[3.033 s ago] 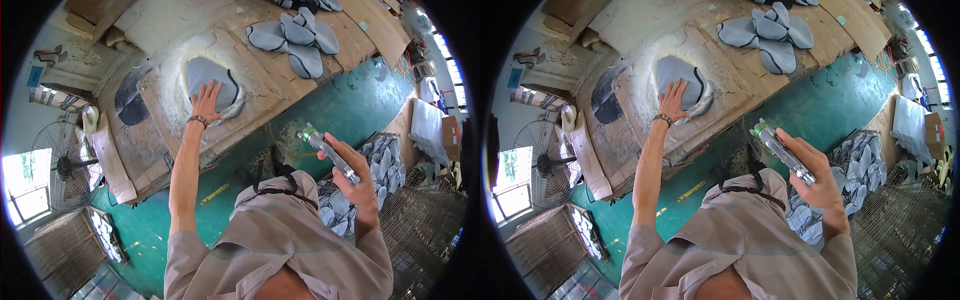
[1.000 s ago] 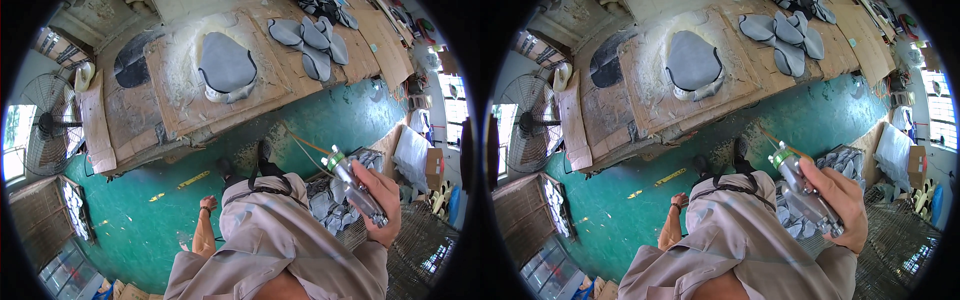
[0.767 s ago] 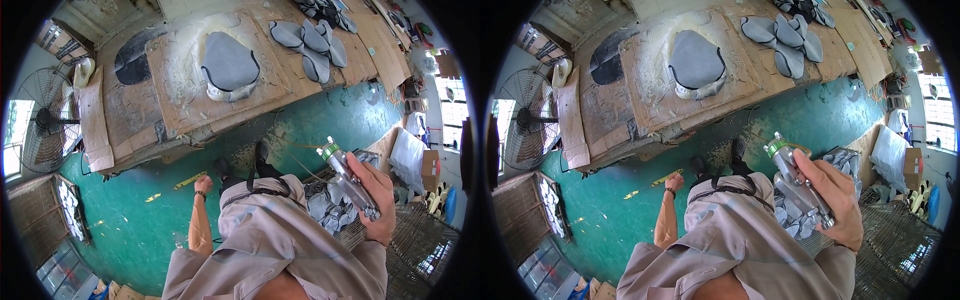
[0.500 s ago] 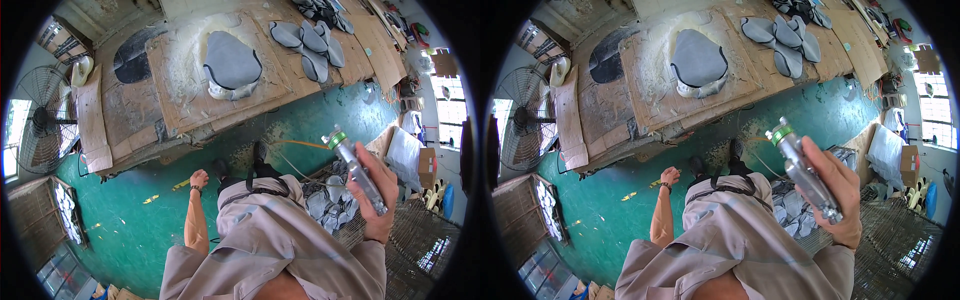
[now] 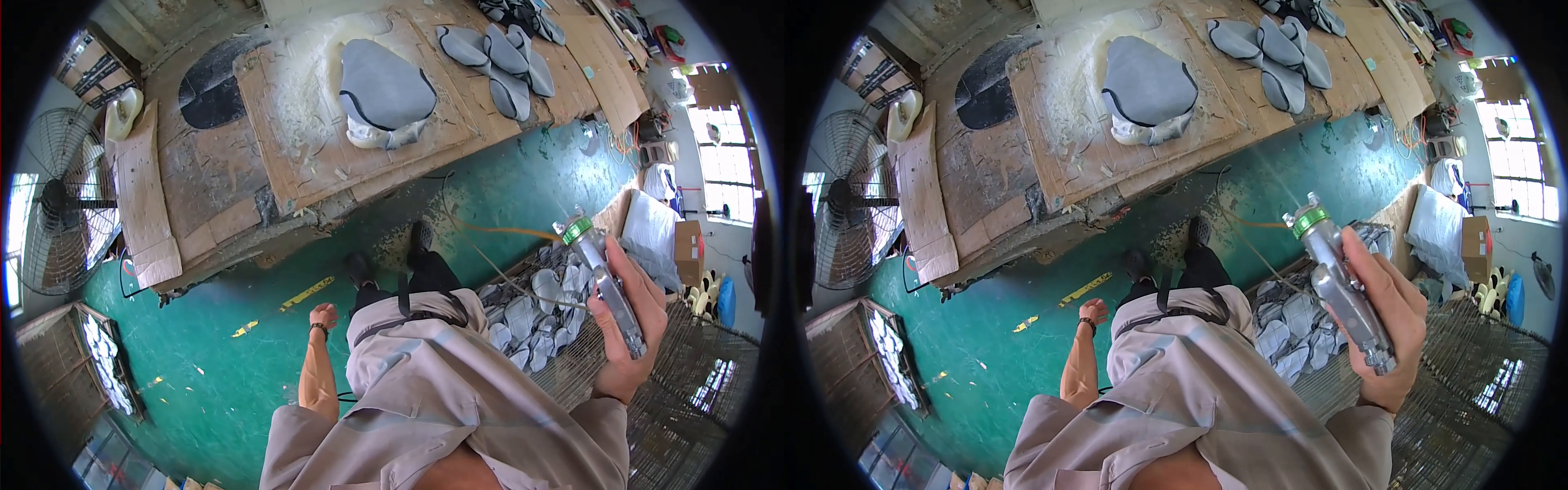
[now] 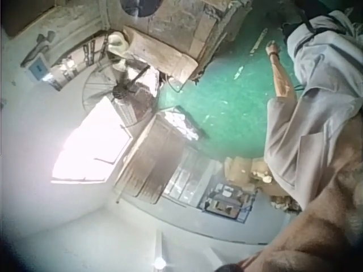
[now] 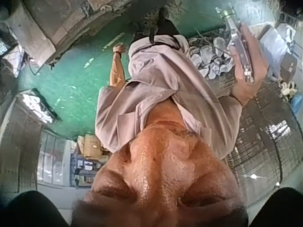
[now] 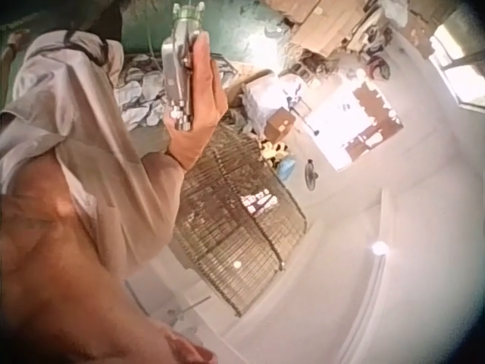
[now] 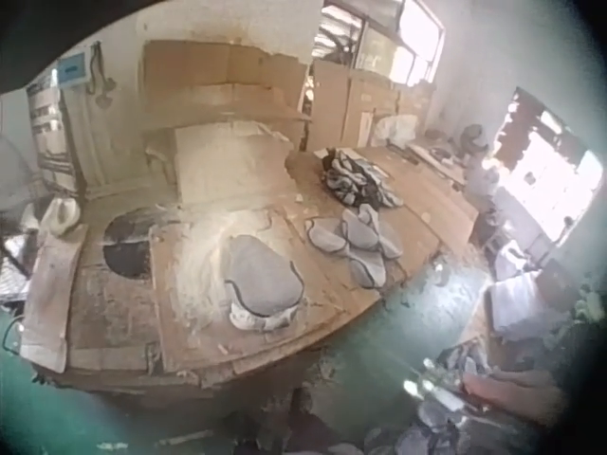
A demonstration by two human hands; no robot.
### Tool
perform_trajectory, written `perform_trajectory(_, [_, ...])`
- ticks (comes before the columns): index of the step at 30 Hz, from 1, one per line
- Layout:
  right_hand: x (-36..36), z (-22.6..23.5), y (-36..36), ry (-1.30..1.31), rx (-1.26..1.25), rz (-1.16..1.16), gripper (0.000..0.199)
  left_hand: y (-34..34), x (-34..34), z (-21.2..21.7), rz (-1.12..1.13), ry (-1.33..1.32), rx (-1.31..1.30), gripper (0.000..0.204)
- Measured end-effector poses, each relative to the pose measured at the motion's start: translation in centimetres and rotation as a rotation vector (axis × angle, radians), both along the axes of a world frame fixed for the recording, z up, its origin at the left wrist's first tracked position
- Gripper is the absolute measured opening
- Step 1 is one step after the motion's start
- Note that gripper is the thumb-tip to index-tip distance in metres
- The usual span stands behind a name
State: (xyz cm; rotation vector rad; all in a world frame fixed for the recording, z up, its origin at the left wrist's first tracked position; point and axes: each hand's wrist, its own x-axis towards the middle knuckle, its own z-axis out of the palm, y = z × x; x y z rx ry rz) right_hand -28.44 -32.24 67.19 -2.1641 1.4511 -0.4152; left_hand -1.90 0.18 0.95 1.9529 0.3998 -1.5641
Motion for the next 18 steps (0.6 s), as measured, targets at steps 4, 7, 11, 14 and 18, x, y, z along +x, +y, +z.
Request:
perform_trajectory(4, [1.7, 0.1, 2.6, -0.037, -0.037, 0.0, 0.058, 0.7, 2.2, -0.7, 0.01, -0.072, -0.074, 0.033])
perform_trajectory(7, [2.1, 0.7, 3.6, 0.081, -0.087, 0.108, 0.061, 0.0, 3.1, -0.5, -0.002, -0.089, -0.104, 0.031])
perform_trajectory(11, [4.6, 0.4, 5.7, 0.063, -0.122, 0.162, 0.063, -0.6, 3.7, -0.1, -0.018, -0.12, -0.15, 0.029])
perform_trajectory(14, [5.8, 0.4, 6.7, 0.061, -0.157, 0.224, 0.059, 0.7, 3.8, -0.9, -0.034, -0.114, -0.152, 0.029])
perform_trajectory(18, [7.2, 0.2, 7.7, 0.076, -0.278, 0.33, 0.054, 2.7, 2.8, -2.2, -0.034, -0.083, -0.131, 0.028])
